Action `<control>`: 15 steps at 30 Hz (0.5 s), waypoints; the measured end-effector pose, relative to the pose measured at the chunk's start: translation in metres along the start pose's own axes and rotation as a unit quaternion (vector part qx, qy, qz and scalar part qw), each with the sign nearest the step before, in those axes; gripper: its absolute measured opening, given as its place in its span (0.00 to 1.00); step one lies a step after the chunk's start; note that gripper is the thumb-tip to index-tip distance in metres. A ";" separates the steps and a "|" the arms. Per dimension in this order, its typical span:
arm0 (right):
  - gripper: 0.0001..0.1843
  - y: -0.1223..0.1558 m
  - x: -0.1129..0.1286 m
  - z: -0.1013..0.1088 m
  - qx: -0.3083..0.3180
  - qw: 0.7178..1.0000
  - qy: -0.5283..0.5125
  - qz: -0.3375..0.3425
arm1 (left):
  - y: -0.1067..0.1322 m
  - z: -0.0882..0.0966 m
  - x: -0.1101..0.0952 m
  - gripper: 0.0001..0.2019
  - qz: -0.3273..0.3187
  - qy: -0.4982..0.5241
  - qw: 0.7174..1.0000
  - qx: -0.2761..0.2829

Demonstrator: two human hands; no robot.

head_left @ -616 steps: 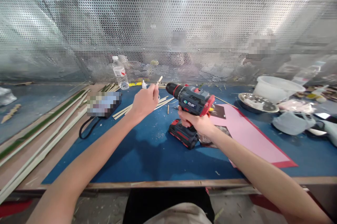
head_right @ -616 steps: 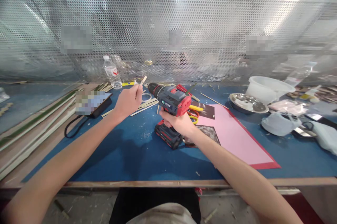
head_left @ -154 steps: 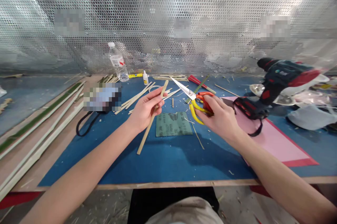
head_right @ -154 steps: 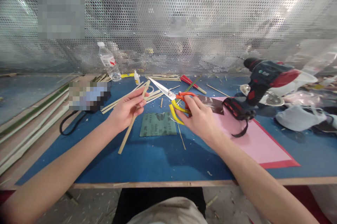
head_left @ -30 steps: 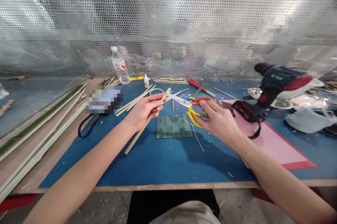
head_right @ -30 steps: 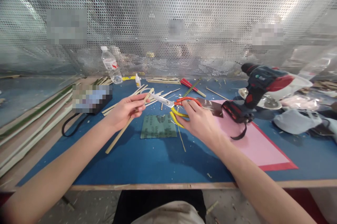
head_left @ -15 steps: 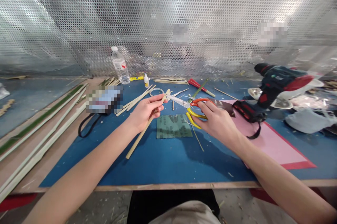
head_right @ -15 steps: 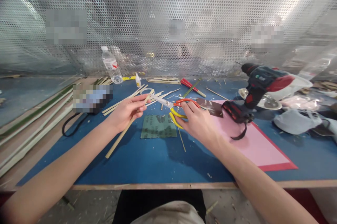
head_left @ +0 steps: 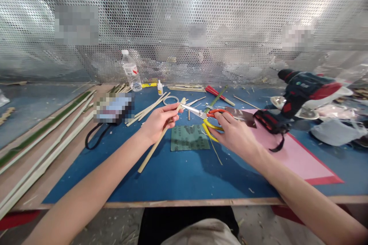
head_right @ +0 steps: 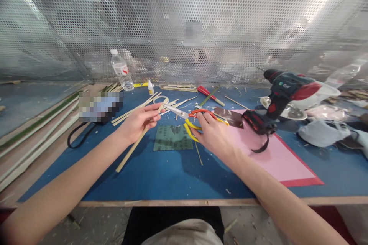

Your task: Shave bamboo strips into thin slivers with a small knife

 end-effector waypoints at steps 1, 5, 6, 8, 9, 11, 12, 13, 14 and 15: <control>0.26 0.000 0.001 0.000 0.006 1.000 0.000 0.000 | 0.000 0.000 0.001 0.13 0.001 0.002 1.000 0.000; 0.26 -0.001 0.006 0.000 0.038 0.999 0.013 0.008 | -0.001 0.000 0.003 0.13 0.006 0.008 1.000 0.003; 0.26 -0.002 0.006 0.000 0.045 0.999 0.017 0.010 | -0.001 0.000 0.003 0.12 0.008 0.009 1.000 0.002; 0.25 -0.002 0.007 0.000 0.051 0.998 0.021 0.011 | 0.000 0.000 0.003 0.12 0.010 0.011 1.000 -0.001; 0.24 -0.002 0.007 0.000 0.052 0.998 0.021 0.010 | 0.000 0.000 0.003 0.12 0.011 0.011 1.000 -0.001; 0.23 -0.002 0.007 0.001 0.051 0.999 0.016 0.008 | 0.000 0.000 0.001 0.13 0.010 0.010 1.000 0.003; 0.24 -0.002 0.007 0.001 0.048 0.999 0.010 0.007 | 0.000 0.000 -0.001 0.14 0.008 0.009 1.000 0.006; 0.24 -0.001 0.008 0.002 0.045 0.999 0.001 0.005 | 0.000 0.000 -0.002 0.15 0.005 0.008 1.000 0.010; 0.24 -0.001 0.008 0.003 0.039 0.999 -0.010 0.003 | 0.000 0.000 -0.004 0.15 0.000 0.005 1.000 0.014; 0.24 -0.002 0.008 0.005 0.032 0.999 -0.024 -0.001 | 0.000 -0.001 -0.006 0.15 -0.005 0.000 1.000 0.019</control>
Point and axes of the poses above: each hand's wrist, its own y-axis away from the middle knuckle, its own z-axis out of the back of the hand, x = y × z, the point moved 7 cm from there along -y, towards the middle knuckle, and after that the axes turned 9 degrees about -z, right-handed, at the moved point
